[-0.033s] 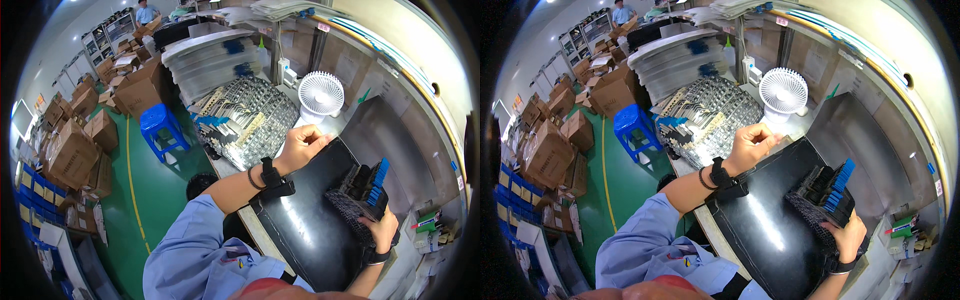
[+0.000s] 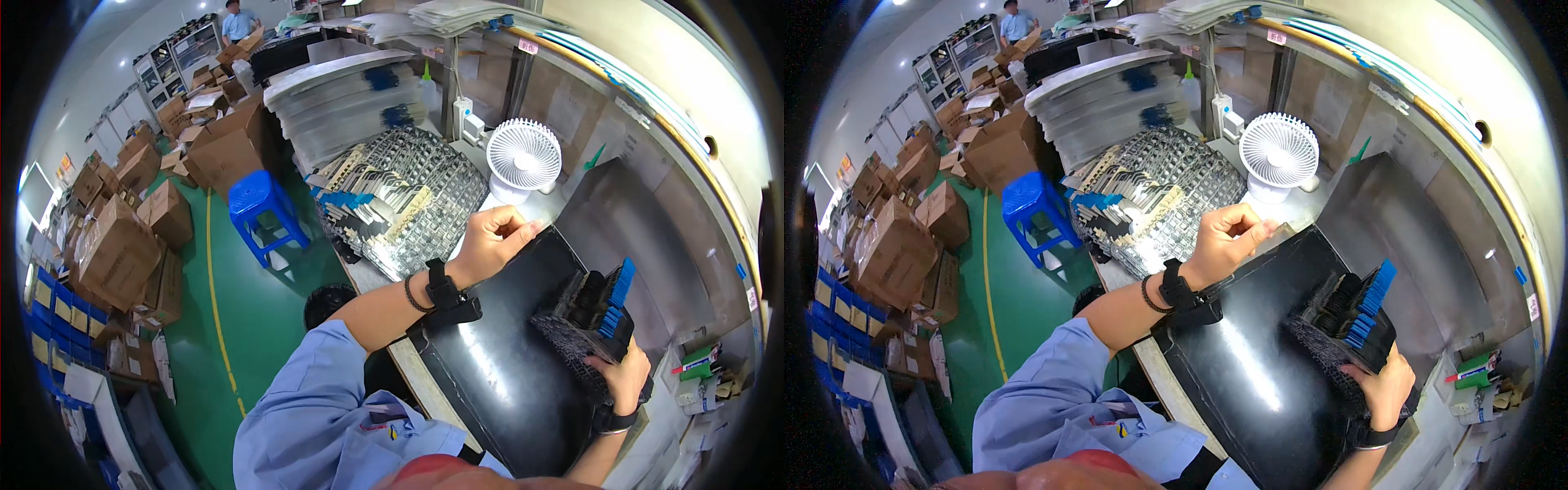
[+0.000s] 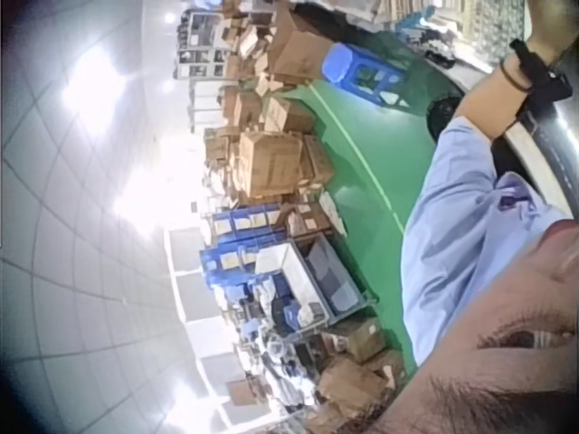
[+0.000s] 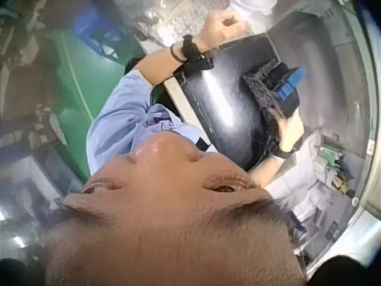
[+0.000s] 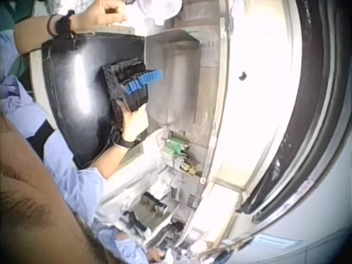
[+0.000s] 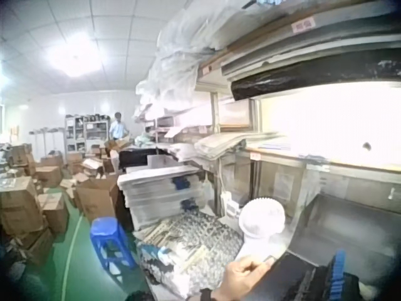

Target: The worker is assembling and inspecting flexible LED lighting panels, connecting components and checking the layout.

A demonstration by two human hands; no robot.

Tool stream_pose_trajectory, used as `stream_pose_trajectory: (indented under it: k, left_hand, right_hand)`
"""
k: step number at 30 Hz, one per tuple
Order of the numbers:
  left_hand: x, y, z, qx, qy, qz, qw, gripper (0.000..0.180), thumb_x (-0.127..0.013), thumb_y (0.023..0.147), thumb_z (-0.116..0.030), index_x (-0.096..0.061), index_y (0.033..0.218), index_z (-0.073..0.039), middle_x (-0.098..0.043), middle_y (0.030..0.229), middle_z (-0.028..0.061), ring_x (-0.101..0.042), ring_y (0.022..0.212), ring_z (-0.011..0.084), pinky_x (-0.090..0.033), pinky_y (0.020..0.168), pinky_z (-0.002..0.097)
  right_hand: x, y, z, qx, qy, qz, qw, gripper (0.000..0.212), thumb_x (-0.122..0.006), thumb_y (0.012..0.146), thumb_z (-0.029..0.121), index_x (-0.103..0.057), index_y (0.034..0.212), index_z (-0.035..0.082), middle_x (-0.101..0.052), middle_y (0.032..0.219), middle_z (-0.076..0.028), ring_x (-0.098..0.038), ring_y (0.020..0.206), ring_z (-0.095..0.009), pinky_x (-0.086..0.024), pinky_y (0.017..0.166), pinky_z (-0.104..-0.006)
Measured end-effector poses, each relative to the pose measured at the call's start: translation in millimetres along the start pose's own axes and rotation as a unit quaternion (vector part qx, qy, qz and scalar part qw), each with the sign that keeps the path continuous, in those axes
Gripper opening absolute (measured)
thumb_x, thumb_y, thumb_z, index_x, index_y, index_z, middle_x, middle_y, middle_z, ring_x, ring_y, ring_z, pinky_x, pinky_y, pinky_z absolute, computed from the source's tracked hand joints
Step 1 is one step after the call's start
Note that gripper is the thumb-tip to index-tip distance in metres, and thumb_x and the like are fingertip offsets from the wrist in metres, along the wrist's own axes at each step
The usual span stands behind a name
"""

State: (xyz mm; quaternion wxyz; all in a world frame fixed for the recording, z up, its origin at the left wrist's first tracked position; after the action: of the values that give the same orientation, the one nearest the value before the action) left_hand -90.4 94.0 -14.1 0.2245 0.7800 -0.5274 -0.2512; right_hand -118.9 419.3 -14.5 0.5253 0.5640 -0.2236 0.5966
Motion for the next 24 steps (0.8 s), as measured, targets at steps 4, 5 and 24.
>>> stream_pose_trajectory:
  k: [4,5,24]
  left_hand:
    - [0,-1,-6,-0.031,0.011,-0.013,0.999,0.022,-0.067,0.088,-0.008,-0.056,0.069,-0.004,-0.052,0.059,-0.0046,-0.045,0.051,-0.0007,-0.033,0.046,0.0179]
    - [1,-1,-9,-0.048,0.017,-0.015,0.999,0.022,-0.066,0.088,-0.008,-0.056,0.069,-0.004,-0.052,0.060,-0.0041,-0.045,0.051,-0.0005,-0.034,0.046,0.0180]
    - [9,1,-30,-0.115,0.145,-0.081,0.979,0.010,-0.071,0.083,-0.009,-0.066,0.091,-0.006,-0.049,0.056,-0.0058,-0.039,0.050,0.0011,-0.032,0.047,0.0195]
  right_hand:
    - [-1,-1,-2,-0.002,-0.009,-0.001,1.000,0.072,-0.089,0.044,0.023,-0.061,0.108,0.007,-0.067,0.081,-0.017,-0.064,0.080,-0.038,-0.049,0.070,-0.0413]
    - [-1,-2,-2,-0.005,-0.004,0.000,1.000,0.072,-0.089,0.044,0.023,-0.061,0.107,0.007,-0.067,0.081,-0.017,-0.064,0.080,-0.038,-0.049,0.070,-0.0412]
    - [1,-2,4,-0.004,-0.026,0.000,1.000,0.071,-0.089,0.045,0.025,-0.060,0.107,0.006,-0.067,0.081,-0.017,-0.064,0.080,-0.038,-0.049,0.069,-0.0419]
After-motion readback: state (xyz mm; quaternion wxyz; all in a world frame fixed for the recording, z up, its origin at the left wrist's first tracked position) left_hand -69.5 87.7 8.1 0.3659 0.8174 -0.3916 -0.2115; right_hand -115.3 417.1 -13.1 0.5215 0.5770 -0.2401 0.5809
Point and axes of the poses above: each hand's wrist, its own y-axis towards the middle knuckle, its own x-axis out of the back of the hand, z = x × y, the point moved 6 cm from there along y, towards the middle knuckle
